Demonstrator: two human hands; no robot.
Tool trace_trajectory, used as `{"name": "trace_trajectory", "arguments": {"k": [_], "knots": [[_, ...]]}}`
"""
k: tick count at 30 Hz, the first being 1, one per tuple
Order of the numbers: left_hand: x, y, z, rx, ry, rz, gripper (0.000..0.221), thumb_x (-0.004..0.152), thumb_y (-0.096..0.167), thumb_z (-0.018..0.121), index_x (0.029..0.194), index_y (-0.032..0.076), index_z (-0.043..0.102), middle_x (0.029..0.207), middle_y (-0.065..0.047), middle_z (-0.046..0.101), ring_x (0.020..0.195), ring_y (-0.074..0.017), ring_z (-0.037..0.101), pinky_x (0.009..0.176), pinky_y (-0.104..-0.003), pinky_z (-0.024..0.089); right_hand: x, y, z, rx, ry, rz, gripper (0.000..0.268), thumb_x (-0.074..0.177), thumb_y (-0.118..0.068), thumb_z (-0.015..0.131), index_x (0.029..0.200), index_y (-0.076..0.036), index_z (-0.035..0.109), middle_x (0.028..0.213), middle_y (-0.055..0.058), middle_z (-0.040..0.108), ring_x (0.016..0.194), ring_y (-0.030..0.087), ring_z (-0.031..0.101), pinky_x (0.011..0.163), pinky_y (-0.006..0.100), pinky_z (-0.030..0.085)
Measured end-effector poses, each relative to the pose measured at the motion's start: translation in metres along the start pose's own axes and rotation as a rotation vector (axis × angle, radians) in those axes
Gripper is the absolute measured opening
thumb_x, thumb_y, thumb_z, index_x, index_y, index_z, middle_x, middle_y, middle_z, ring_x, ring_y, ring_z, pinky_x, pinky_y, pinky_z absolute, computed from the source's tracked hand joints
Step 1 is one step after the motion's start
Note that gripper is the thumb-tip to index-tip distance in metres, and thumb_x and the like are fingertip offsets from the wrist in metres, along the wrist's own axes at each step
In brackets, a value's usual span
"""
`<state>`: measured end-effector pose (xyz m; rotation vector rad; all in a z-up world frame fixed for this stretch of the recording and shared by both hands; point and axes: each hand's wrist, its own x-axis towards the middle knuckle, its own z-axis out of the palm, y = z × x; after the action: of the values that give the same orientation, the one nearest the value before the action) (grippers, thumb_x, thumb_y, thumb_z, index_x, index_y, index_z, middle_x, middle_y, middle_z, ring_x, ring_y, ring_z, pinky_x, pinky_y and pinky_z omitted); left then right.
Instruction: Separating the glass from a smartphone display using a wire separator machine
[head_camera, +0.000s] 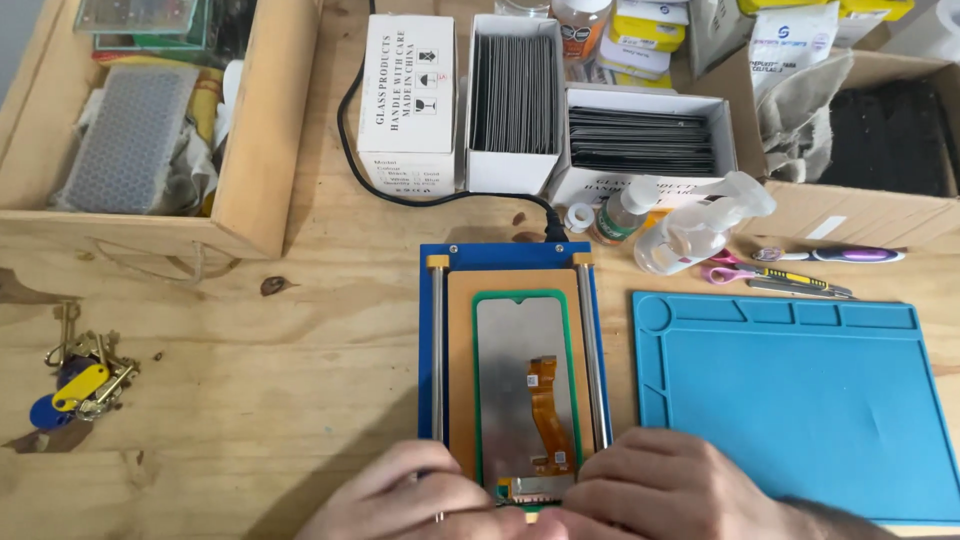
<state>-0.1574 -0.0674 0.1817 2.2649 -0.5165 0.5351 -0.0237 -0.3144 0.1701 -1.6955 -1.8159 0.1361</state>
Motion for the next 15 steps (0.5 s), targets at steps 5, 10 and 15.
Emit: {"name": "trace_trajectory", "arguments": {"k": [5,10,15], "knots": [[0.012,-0.024,-0.015,-0.069,0.101,-0.150,0.023,0.098,0.030,0.076,0.109,0.010,0.082,0.097,-0.003,0.087,0.083,-0.0172,0.082,0.092,-0.034,0.065,-0.002,0.023,-0.021,-0.044,0.138,0.100,0.020,0.107,-0.025,0.066,0.108,-0.006,0.059,0.102,0.015,0.085,0.085,0.032,0.084,0.074,0.044,0.067],[0.000,-0.059,-0.014,-0.634,0.293,-0.584,0.046,0.076,-0.010,0.090,0.119,-0.001,0.077,0.090,-0.010,0.075,0.093,-0.0258,0.097,0.074,-0.030,0.087,-0.021,0.057,-0.019,-0.033,0.364,0.251,0.013,0.107,-0.006,0.053,0.119,-0.008,0.050,0.099,0.016,0.084,0.082,0.024,0.090,0.073,0.036,0.073],[0.012,-0.088,-0.014,-0.675,0.267,-0.604,0.040,0.087,-0.004,0.084,0.125,-0.001,0.070,0.092,-0.018,0.088,0.098,-0.0267,0.094,0.081,-0.028,0.076,-0.044,0.075,-0.008,-0.027,0.479,0.537,0.011,0.103,0.001,0.059,0.113,0.004,0.060,0.098,0.020,0.081,0.082,0.023,0.087,0.070,0.026,0.072]]}}
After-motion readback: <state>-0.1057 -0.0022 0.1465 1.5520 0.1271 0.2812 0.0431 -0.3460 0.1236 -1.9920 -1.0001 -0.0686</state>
